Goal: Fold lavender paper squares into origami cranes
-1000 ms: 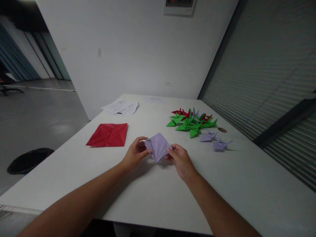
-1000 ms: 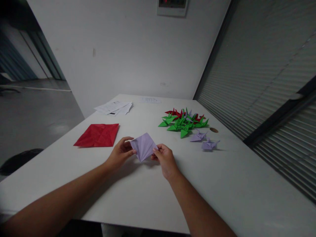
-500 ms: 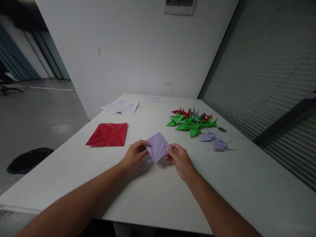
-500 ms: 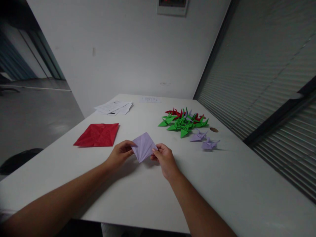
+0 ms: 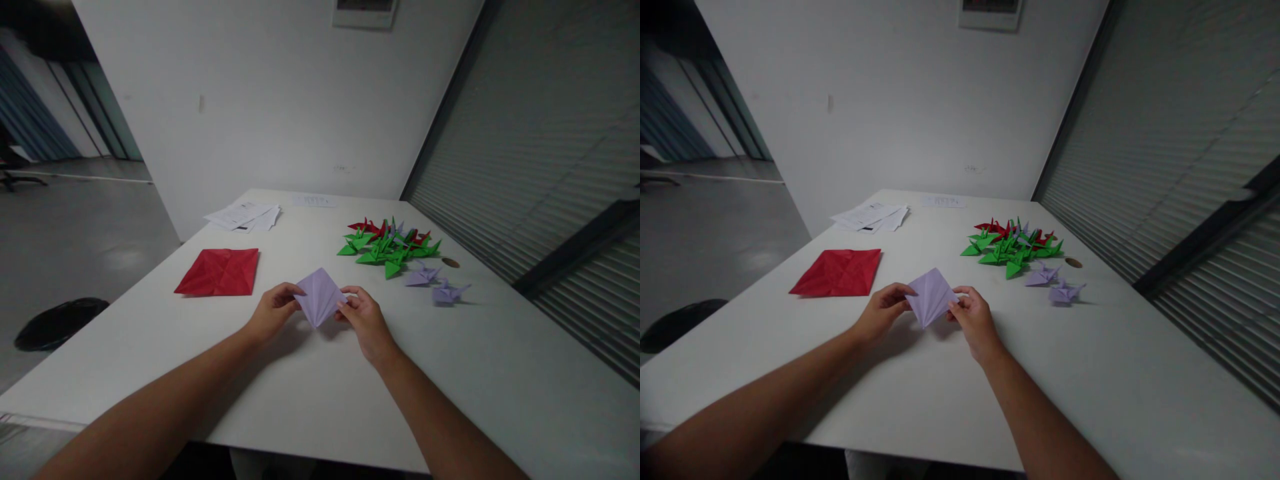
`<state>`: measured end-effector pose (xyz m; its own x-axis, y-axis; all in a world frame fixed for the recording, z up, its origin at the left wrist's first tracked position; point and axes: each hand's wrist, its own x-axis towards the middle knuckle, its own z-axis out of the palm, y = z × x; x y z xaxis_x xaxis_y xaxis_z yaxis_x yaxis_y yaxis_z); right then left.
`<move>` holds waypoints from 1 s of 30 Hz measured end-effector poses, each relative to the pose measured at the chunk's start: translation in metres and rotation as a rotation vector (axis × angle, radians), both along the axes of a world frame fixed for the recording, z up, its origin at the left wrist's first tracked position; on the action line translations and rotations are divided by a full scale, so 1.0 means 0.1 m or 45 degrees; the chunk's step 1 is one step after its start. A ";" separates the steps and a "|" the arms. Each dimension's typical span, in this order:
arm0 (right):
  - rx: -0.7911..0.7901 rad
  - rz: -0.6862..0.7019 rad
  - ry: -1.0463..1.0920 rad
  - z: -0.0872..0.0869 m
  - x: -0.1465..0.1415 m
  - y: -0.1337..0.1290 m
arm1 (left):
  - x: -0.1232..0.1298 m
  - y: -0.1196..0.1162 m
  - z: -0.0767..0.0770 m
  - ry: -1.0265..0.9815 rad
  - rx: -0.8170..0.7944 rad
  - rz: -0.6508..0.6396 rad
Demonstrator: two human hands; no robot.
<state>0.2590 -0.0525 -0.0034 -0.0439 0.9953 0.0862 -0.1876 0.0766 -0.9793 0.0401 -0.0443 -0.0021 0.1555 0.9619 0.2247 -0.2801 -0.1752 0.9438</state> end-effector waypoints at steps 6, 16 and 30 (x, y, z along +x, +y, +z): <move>-0.004 0.001 -0.014 0.01 -0.01 -0.01 | 0.01 0.01 -0.01 0.007 -0.030 0.025; 0.000 -0.005 -0.040 0.01 -0.01 -0.01 | 0.00 0.02 -0.04 -0.005 -0.007 0.011; 0.089 0.041 -0.140 -0.08 0.01 0.04 | 0.01 0.04 -0.04 0.058 0.058 0.013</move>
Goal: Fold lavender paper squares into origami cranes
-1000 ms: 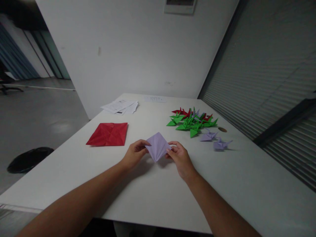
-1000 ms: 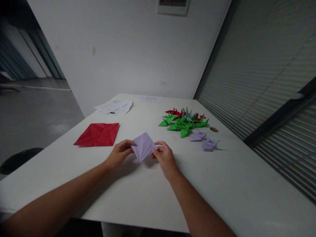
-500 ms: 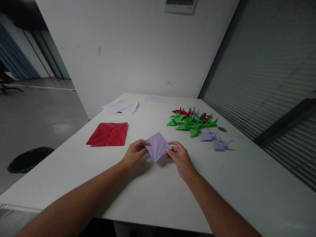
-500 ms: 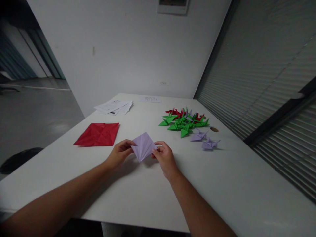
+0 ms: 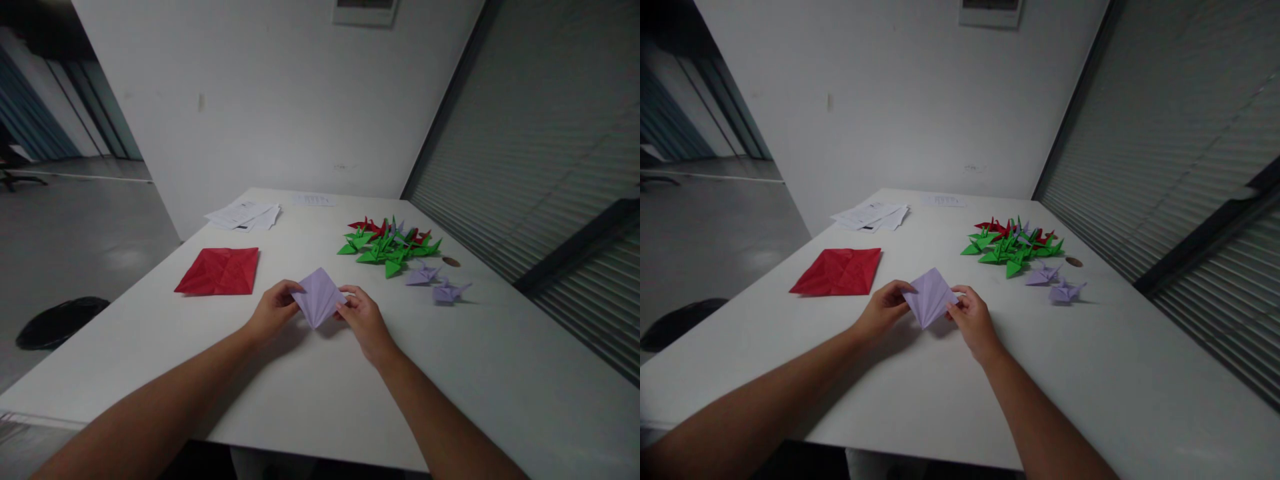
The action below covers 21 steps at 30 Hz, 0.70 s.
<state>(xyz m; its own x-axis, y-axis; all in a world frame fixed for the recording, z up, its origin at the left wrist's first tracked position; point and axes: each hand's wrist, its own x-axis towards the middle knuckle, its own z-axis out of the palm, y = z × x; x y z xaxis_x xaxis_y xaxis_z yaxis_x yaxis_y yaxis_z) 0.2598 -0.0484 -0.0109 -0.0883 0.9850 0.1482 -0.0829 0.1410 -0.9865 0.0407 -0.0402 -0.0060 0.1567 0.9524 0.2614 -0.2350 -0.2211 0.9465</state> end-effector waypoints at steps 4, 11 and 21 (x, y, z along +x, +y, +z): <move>0.116 0.055 -0.117 -0.04 0.01 0.01 | 0.01 0.00 -0.01 0.030 -0.033 0.017; 0.159 0.084 -0.216 -0.06 0.06 0.02 | 0.02 -0.01 -0.03 0.122 -0.071 0.032; 0.148 0.114 -0.232 -0.05 0.11 0.03 | 0.00 0.00 -0.10 0.269 -0.059 -0.007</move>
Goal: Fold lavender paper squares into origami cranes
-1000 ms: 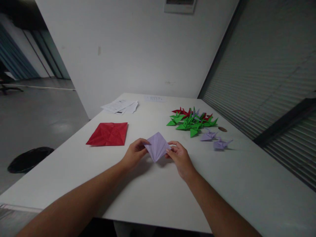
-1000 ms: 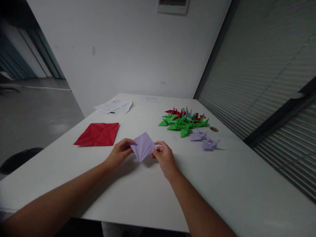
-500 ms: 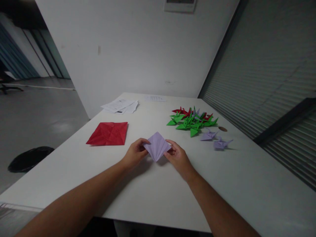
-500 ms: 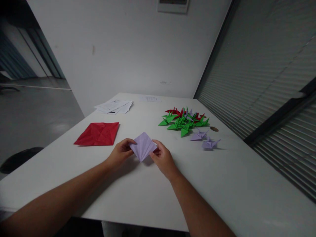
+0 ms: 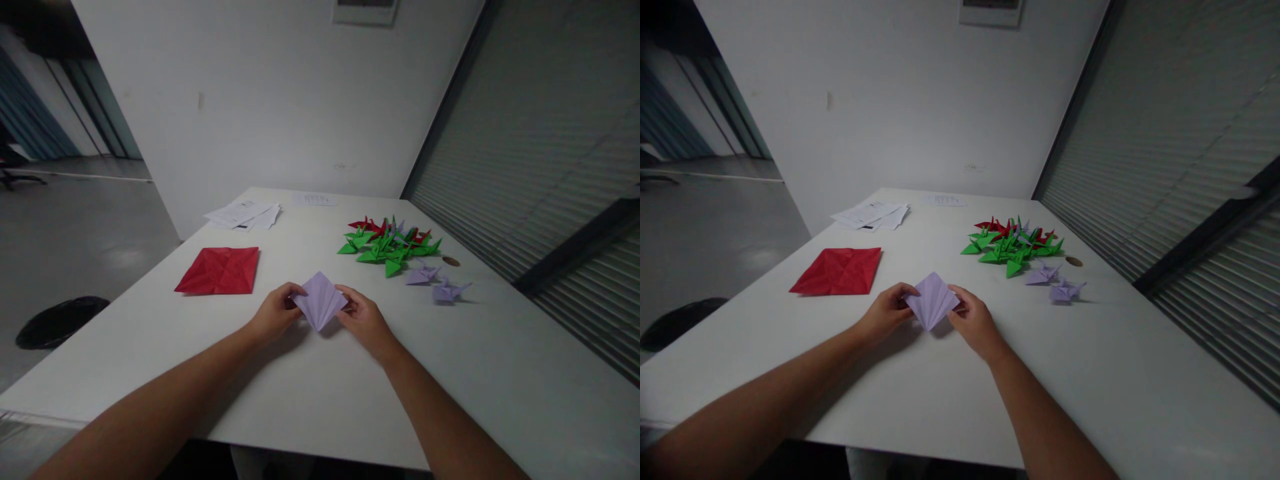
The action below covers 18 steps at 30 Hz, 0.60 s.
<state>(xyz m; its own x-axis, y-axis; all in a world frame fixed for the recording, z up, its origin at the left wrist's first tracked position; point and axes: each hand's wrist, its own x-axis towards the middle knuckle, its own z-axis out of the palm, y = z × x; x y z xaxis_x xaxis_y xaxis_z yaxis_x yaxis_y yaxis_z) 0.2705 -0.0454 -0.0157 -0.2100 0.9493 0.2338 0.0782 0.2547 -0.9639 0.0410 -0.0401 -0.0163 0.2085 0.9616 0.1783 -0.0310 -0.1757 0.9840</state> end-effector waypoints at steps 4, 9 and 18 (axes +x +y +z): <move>0.005 -0.026 -0.058 0.00 0.03 0.02 | -0.03 -0.01 -0.01 0.254 0.071 -0.023; 0.070 -0.051 -0.284 -0.04 0.10 0.06 | -0.07 -0.03 0.04 0.770 0.370 0.004; 0.072 -0.044 -0.563 0.04 0.09 0.00 | -0.12 -0.04 0.04 1.043 0.506 -0.032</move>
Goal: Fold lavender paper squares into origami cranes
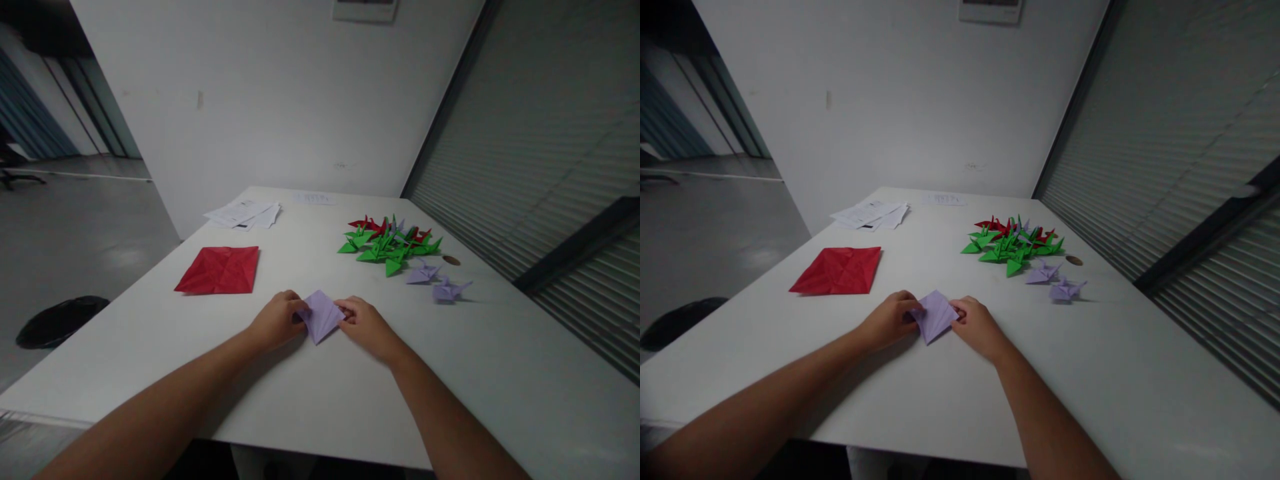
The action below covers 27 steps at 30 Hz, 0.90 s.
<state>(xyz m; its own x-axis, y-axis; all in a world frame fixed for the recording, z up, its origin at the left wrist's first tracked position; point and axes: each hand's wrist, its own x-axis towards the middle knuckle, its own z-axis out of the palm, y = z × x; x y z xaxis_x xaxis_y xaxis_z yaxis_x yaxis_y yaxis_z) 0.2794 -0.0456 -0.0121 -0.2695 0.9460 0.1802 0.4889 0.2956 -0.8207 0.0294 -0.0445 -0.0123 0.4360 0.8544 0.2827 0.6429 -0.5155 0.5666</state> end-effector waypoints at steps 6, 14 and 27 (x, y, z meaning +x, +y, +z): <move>0.199 0.062 -0.351 0.07 0.01 -0.06 | 0.01 -0.01 0.03 0.147 0.118 -0.073; 0.298 0.211 -0.442 0.07 0.02 -0.13 | 0.03 -0.01 0.03 0.035 0.047 -0.138; 0.257 0.177 -0.370 0.07 0.00 -0.13 | 0.03 -0.02 0.00 0.016 -0.027 0.021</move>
